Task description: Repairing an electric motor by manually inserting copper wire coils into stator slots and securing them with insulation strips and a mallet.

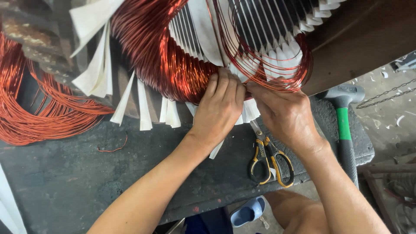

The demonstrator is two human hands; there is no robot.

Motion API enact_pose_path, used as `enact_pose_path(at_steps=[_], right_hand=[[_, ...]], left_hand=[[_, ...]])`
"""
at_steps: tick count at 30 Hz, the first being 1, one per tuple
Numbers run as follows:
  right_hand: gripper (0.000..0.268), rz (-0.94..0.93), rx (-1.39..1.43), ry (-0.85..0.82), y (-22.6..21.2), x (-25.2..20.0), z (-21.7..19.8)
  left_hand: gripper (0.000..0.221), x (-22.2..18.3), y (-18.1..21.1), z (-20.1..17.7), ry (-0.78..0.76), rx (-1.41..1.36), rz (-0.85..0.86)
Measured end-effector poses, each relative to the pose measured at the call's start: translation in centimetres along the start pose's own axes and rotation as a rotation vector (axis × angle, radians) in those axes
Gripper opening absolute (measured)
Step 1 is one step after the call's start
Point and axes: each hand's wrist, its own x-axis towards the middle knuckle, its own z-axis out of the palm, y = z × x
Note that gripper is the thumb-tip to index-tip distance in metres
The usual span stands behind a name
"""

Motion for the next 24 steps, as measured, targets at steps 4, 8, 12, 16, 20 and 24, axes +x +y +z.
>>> enact_pose_path(at_steps=[4, 8, 12, 16, 20, 24], right_hand=[[0.015, -0.004, 0.003, 0.003, 0.4, -0.5, 0.4], [0.016, -0.016, -0.053, -0.049, 0.0, -0.2, -0.1], [0.032, -0.014, 0.009, -0.345, -2.4, 0.6, -2.8], [0.031, 0.022, 0.12, -0.443, -5.1, 2.7, -6.1], [0.019, 0.118, 0.16, -0.253, -5.4, 4.7, -7.3], [0.02, 0.061, 0.071, -0.125, -4.6, 6.0, -4.9]], left_hand=[[0.02, -0.6, 0.0, 0.9, 0.014, -0.007, 0.002], [0.021, -0.6, -0.1, 1.0, 0.011, -0.019, 0.003], [0.02, -0.6, -0.6, -0.7, -0.111, 0.004, -0.008], [0.027, -0.9, -0.7, -0.2, -0.065, 0.098, -0.011], [0.004, -0.7, -0.6, 0.0, -0.1, 0.031, -0.031], [0.008, -0.8, -0.7, 0.0, -0.072, 0.039, -0.033]])
